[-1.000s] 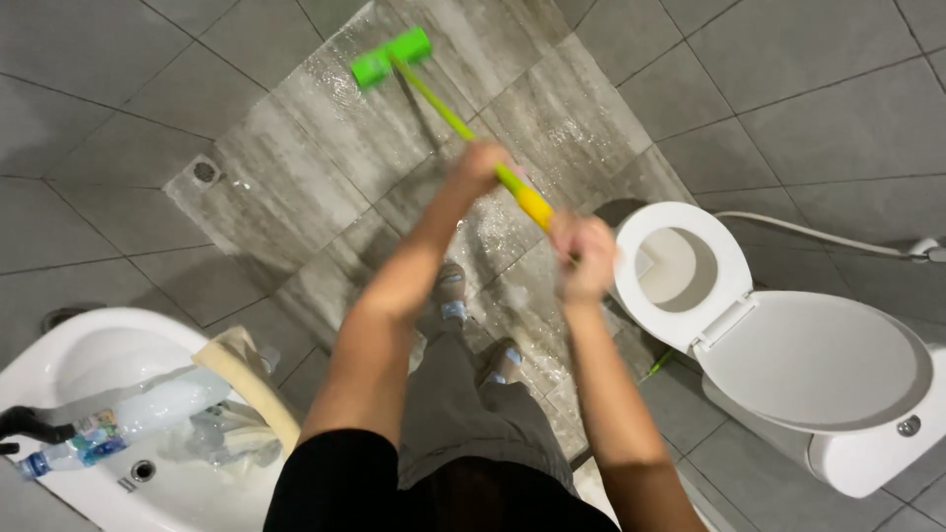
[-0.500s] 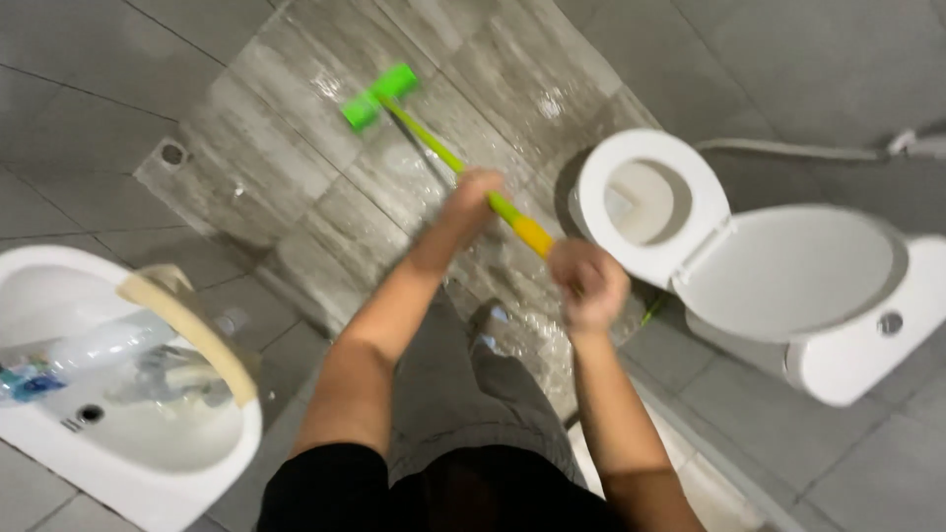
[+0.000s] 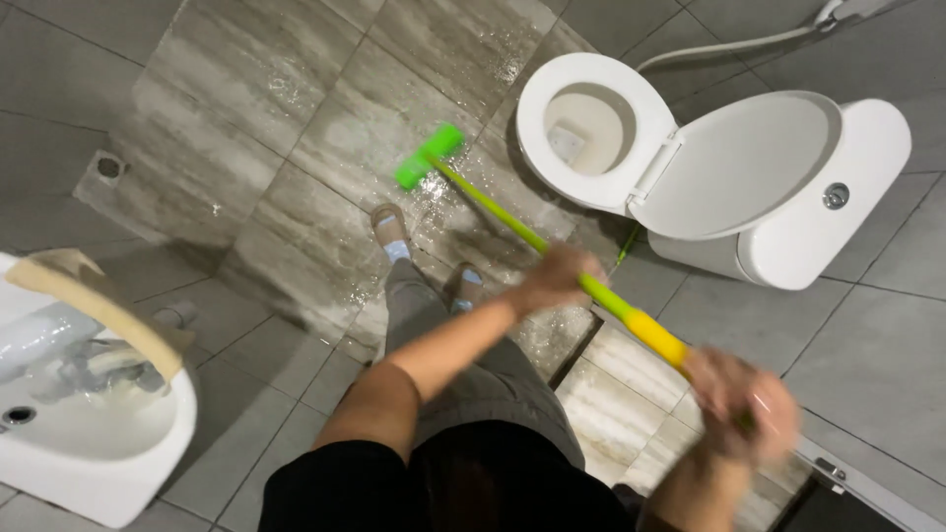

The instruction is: The person sweeps water across the tiled bathroom floor using a green squeegee, moving the water toward the drain. They then use a handheld bidet sprayer to rinse the toilet bowl, the surrounding floor, and the squeegee itself.

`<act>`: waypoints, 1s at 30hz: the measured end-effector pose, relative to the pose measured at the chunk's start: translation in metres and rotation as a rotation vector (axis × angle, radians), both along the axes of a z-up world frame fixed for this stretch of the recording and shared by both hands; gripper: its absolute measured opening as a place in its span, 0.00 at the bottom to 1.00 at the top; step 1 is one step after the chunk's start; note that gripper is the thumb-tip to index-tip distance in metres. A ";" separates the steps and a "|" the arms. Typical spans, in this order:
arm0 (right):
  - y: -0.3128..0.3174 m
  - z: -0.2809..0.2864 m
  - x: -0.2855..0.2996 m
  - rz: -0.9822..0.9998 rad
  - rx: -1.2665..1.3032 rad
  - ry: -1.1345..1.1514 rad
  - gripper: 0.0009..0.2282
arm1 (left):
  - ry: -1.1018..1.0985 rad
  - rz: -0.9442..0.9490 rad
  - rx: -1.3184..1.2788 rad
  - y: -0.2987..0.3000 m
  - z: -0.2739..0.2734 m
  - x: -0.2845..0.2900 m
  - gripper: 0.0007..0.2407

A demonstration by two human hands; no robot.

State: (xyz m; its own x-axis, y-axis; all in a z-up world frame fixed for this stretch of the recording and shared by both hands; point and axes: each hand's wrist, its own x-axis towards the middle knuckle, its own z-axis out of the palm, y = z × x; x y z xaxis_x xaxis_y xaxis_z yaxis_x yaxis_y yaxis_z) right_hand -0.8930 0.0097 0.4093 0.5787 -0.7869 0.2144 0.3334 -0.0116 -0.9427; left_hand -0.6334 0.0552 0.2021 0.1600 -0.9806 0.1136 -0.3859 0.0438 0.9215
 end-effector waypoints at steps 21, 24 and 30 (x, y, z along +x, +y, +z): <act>0.062 -0.039 0.083 -0.232 -0.134 -0.020 0.14 | -0.230 -0.024 -0.383 -0.018 -0.071 0.037 0.07; 0.076 -0.021 0.026 -0.230 -0.042 0.025 0.14 | -0.166 -0.069 -0.288 -0.013 -0.066 -0.018 0.08; 0.025 0.042 -0.154 0.228 -0.009 0.132 0.16 | 0.096 -0.373 -0.070 0.006 0.014 -0.124 0.06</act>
